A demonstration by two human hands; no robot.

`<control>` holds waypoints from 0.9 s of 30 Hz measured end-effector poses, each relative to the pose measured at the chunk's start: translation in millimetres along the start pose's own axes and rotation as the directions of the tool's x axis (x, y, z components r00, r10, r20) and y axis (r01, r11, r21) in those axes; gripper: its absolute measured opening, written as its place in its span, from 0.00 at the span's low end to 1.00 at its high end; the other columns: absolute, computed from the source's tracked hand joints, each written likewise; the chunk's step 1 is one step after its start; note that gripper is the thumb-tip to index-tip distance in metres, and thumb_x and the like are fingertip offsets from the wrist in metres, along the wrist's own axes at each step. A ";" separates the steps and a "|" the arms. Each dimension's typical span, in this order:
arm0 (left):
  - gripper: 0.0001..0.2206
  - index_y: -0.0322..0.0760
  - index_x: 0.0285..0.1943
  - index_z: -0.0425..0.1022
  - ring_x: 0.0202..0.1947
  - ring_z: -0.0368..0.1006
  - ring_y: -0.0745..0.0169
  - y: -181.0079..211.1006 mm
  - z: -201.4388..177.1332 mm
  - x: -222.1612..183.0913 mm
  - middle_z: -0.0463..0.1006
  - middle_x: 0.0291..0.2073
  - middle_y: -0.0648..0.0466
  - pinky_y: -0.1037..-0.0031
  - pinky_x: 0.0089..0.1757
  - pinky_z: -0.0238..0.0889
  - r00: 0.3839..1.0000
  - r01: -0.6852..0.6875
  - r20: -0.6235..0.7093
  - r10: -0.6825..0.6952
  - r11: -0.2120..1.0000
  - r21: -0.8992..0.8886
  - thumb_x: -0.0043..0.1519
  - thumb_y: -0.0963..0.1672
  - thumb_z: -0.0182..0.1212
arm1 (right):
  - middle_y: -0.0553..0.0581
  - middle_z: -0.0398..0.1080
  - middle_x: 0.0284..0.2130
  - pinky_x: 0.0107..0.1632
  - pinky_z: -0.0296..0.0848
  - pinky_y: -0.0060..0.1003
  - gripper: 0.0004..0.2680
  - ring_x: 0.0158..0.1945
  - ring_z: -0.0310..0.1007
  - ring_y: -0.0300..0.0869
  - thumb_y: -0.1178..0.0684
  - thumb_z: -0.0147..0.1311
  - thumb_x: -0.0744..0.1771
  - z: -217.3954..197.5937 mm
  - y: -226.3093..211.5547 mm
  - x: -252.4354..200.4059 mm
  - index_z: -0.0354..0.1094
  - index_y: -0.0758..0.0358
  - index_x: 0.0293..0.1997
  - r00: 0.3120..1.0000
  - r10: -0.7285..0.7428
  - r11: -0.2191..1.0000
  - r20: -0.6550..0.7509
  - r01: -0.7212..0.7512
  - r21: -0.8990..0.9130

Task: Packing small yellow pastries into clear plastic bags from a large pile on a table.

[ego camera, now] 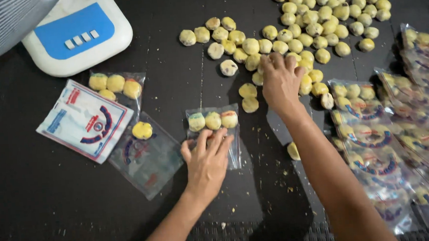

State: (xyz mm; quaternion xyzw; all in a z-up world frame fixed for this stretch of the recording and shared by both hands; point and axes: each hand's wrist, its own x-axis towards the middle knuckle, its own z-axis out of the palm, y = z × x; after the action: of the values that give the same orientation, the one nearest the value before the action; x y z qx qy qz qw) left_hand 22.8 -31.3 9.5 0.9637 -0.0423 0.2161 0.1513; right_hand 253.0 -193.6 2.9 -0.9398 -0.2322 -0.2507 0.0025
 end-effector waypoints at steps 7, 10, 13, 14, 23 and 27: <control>0.23 0.52 0.56 0.73 0.57 0.58 0.59 -4.9 -16.5 7.2 0.68 0.57 0.67 0.52 0.49 0.49 0.994 0.088 0.053 -0.093 0.992 0.090 0.49 0.43 0.65 | 0.45 0.77 0.36 0.38 0.51 0.50 0.09 0.41 0.57 0.51 0.67 0.50 0.60 -21.2 -12.8 37.6 0.77 0.59 0.30 0.933 -0.171 0.953 0.315 0.076 0.294; 0.25 0.51 0.56 0.73 0.57 0.59 0.58 -3.8 -18.4 10.4 0.68 0.57 0.65 0.55 0.49 0.50 0.995 0.092 0.034 -0.096 0.992 0.088 0.47 0.43 0.68 | 0.50 0.63 0.15 0.34 0.52 0.43 0.12 0.29 0.52 0.47 0.68 0.44 0.64 2.0 -30.9 67.9 0.72 0.58 0.23 0.982 -0.144 0.932 0.125 0.092 0.350; 0.19 0.52 0.52 0.75 0.54 0.62 0.60 -5.0 -17.8 13.6 0.69 0.54 0.67 0.56 0.47 0.50 0.995 0.099 -0.038 -0.095 0.990 0.097 0.51 0.42 0.65 | 0.58 0.74 0.35 0.34 0.59 0.45 0.07 0.31 0.57 0.50 0.61 0.59 0.64 38.5 -56.3 91.3 0.76 0.63 0.46 0.925 -0.357 0.851 -0.134 0.381 0.363; 0.16 0.52 0.51 0.75 0.55 0.61 0.59 -6.2 -14.5 11.7 0.69 0.55 0.67 0.55 0.47 0.50 0.993 0.113 -0.026 -0.112 0.990 0.080 0.53 0.43 0.65 | 0.57 0.70 0.39 0.38 0.62 0.48 0.13 0.38 0.59 0.52 0.53 0.62 0.62 48.2 -66.3 93.5 0.74 0.59 0.49 0.932 -0.357 0.889 -0.063 0.360 0.283; 0.22 0.48 0.52 0.72 0.55 0.59 0.58 -17.0 -14.4 10.0 0.69 0.54 0.64 0.54 0.47 0.49 0.992 0.120 0.032 -0.119 0.993 -0.017 0.47 0.43 0.66 | 0.56 0.72 0.27 0.35 0.66 0.42 0.06 0.31 0.67 0.46 0.58 0.50 0.66 11.3 -73.9 84.9 0.69 0.61 0.45 0.979 -0.164 0.768 0.120 0.050 0.638; 0.16 0.48 0.57 0.68 0.56 0.57 0.61 -21.9 -3.8 -1.0 0.67 0.52 0.64 0.53 0.50 0.49 0.994 0.108 0.029 -0.105 0.982 -0.155 0.59 0.44 0.55 | 0.56 0.66 0.29 0.34 0.62 0.31 0.09 0.33 0.68 0.40 0.57 0.61 0.67 -96.2 -69.3 10.9 0.65 0.62 0.49 0.967 0.004 0.417 0.255 -0.233 0.878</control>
State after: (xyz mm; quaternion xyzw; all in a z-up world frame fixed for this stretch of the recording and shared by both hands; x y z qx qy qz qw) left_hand 23.6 -9.3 6.4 0.9519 -0.0090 0.1936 0.2372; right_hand 185.8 -138.7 84.4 -0.8267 -0.2614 0.0157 0.4979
